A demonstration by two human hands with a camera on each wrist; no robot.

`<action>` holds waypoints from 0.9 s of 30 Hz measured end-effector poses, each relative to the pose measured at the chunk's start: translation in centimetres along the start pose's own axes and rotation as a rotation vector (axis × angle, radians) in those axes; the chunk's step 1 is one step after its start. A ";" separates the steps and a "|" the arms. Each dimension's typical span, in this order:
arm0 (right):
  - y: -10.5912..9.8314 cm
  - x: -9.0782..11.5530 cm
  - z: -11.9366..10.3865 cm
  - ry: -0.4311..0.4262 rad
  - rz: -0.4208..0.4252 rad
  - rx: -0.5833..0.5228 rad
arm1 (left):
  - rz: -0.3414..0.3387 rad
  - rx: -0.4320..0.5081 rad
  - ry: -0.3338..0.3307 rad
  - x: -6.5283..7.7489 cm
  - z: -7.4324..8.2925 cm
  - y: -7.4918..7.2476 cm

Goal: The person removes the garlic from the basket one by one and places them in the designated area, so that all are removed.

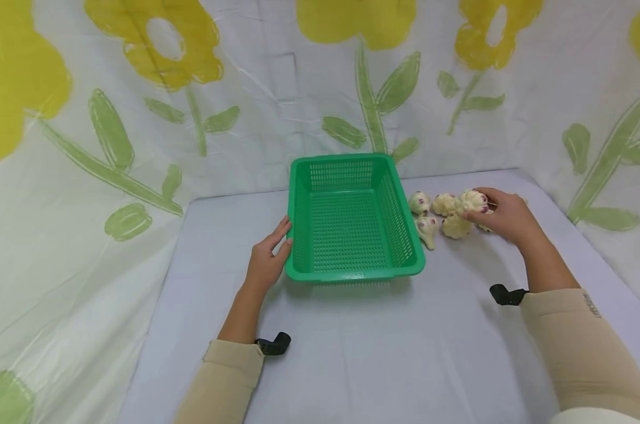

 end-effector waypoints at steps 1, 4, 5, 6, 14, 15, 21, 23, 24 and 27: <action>0.1 0.1 0.3 0.005 -0.001 0.008 | -0.001 0.004 -0.003 0.0 0.0 0.0; 0.3 0.6 1.2 0.014 -0.005 0.012 | -0.004 0.014 -0.007 0.0 -0.1 0.2; 0.4 0.7 1.4 0.015 -0.006 0.016 | -0.002 0.015 -0.009 0.1 -0.1 0.2; 0.5 0.9 1.7 0.015 -0.008 0.021 | 0.000 0.015 -0.010 0.1 -0.1 0.2; 1.3 1.9 3.7 0.035 -0.049 0.089 | 0.006 0.007 -0.026 0.1 0.2 0.0; 1.4 1.9 3.9 0.039 -0.059 0.097 | 0.005 0.005 -0.031 0.1 0.2 -0.1; 2.1 2.1 4.8 0.048 -0.084 0.101 | 0.001 -0.005 -0.036 0.0 0.2 -0.1; 2.4 2.2 4.9 0.037 -0.088 0.103 | 0.001 -0.002 -0.030 0.1 0.2 -0.1; 2.5 2.3 4.9 0.033 -0.093 0.105 | 0.003 -0.003 -0.027 0.1 0.2 -0.1; 3.0 2.5 5.0 0.028 -0.120 0.108 | 0.006 0.001 -0.019 0.0 0.2 0.0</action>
Point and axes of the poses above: each hand's wrist, its own x-axis away from the middle knuckle, its own y-axis out of the palm, z = x × y, the point moved 8 cm from there along -x, towards the middle knuckle, and after that the axes turned 7 degrees about z, right-handed, at the moved point
